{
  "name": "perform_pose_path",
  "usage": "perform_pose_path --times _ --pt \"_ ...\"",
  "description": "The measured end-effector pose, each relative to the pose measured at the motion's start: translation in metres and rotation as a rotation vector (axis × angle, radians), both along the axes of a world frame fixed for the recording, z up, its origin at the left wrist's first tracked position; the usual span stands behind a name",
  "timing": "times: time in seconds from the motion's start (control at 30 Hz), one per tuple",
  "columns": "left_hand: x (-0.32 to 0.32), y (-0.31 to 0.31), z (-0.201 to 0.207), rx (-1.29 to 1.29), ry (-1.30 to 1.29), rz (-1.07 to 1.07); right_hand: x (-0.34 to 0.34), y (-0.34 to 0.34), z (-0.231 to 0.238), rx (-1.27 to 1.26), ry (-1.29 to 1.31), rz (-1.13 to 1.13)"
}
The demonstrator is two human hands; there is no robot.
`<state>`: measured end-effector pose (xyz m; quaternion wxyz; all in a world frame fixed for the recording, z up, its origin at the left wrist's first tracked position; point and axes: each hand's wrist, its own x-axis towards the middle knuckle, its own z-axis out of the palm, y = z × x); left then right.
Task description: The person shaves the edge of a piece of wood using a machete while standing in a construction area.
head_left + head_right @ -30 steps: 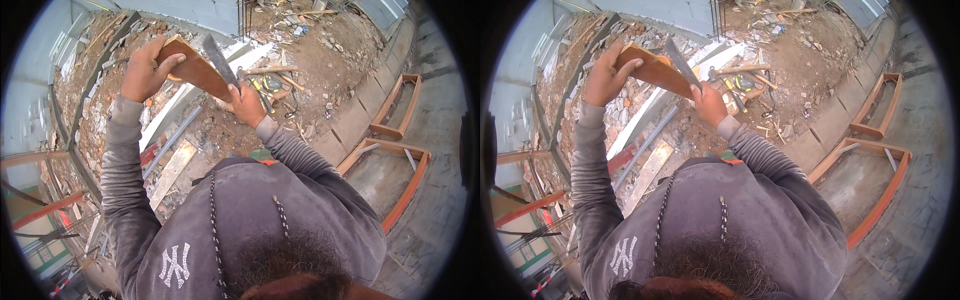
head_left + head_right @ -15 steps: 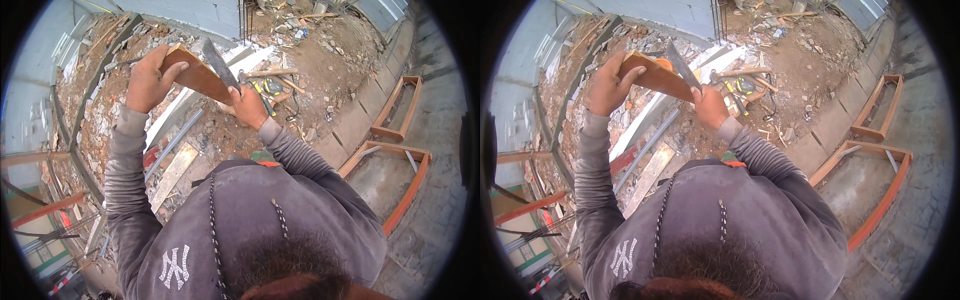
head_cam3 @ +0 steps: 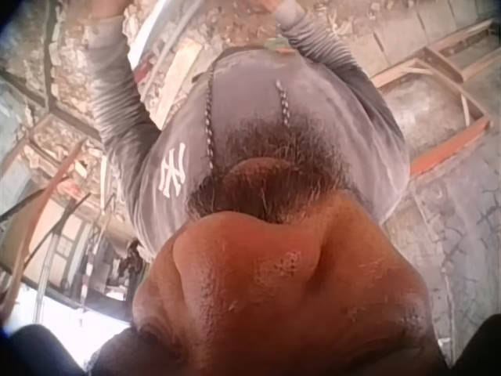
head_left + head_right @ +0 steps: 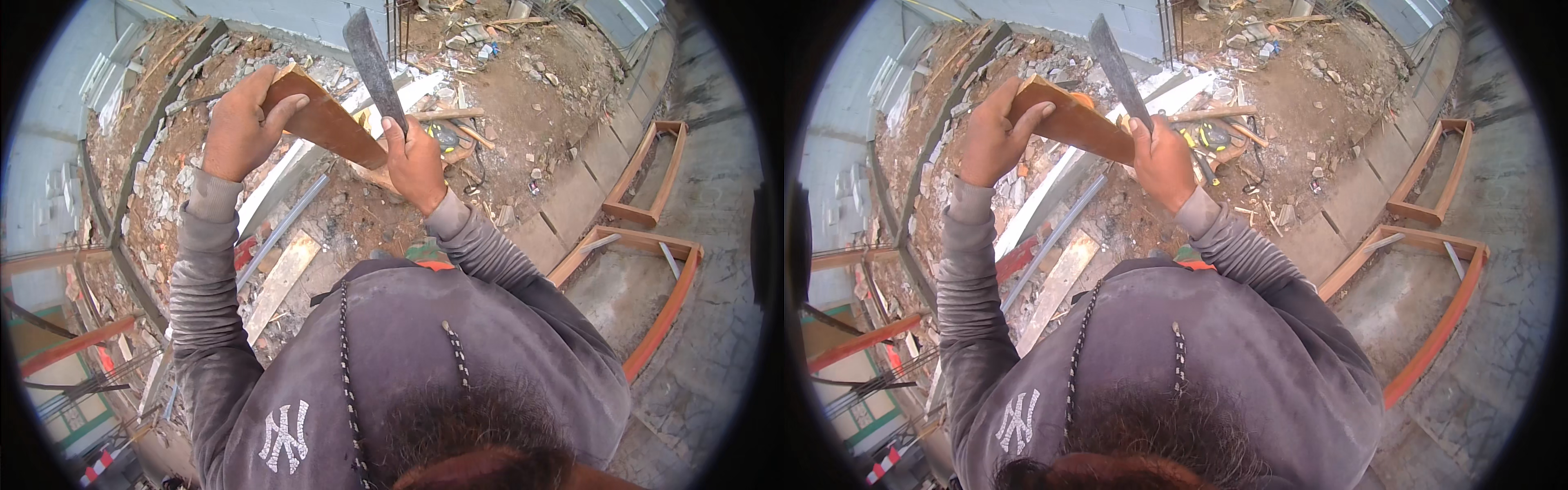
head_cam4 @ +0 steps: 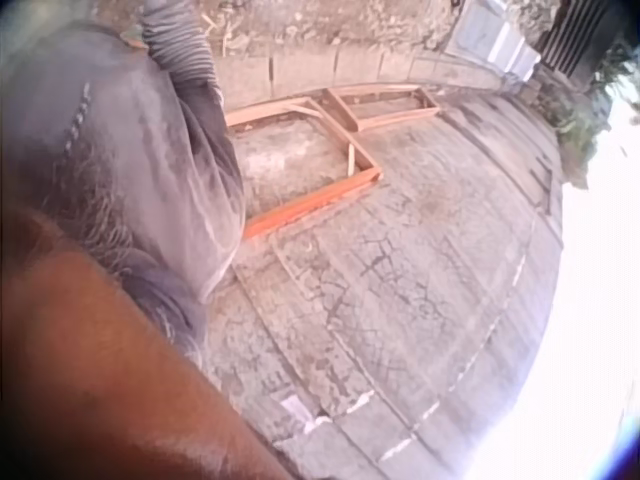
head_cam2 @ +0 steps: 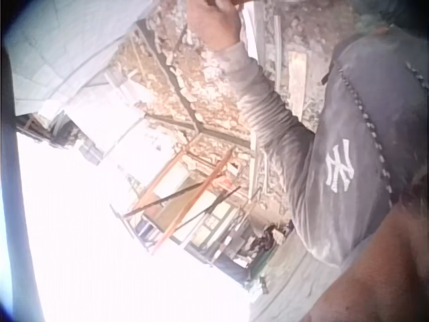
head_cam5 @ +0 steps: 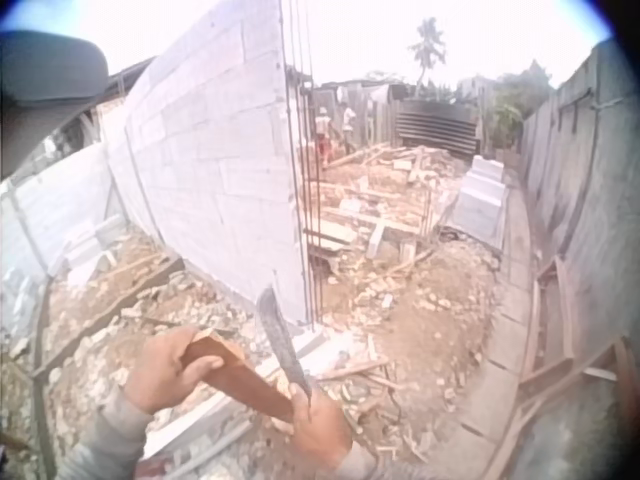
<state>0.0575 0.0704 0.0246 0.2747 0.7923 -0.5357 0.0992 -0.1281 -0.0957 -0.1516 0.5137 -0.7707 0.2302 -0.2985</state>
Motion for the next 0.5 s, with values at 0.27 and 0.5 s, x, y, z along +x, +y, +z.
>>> perform_pose_path --times 0.27,0.5 --pt "-0.0018 -0.0049 0.0042 0.007 -0.028 -0.022 0.0083 0.0018 -0.0037 -0.030 0.237 0.043" --pt "-0.0048 -0.0052 0.0030 0.041 -0.068 -0.031 0.0045 0.0060 -0.0090 0.051 -0.179 -0.123"
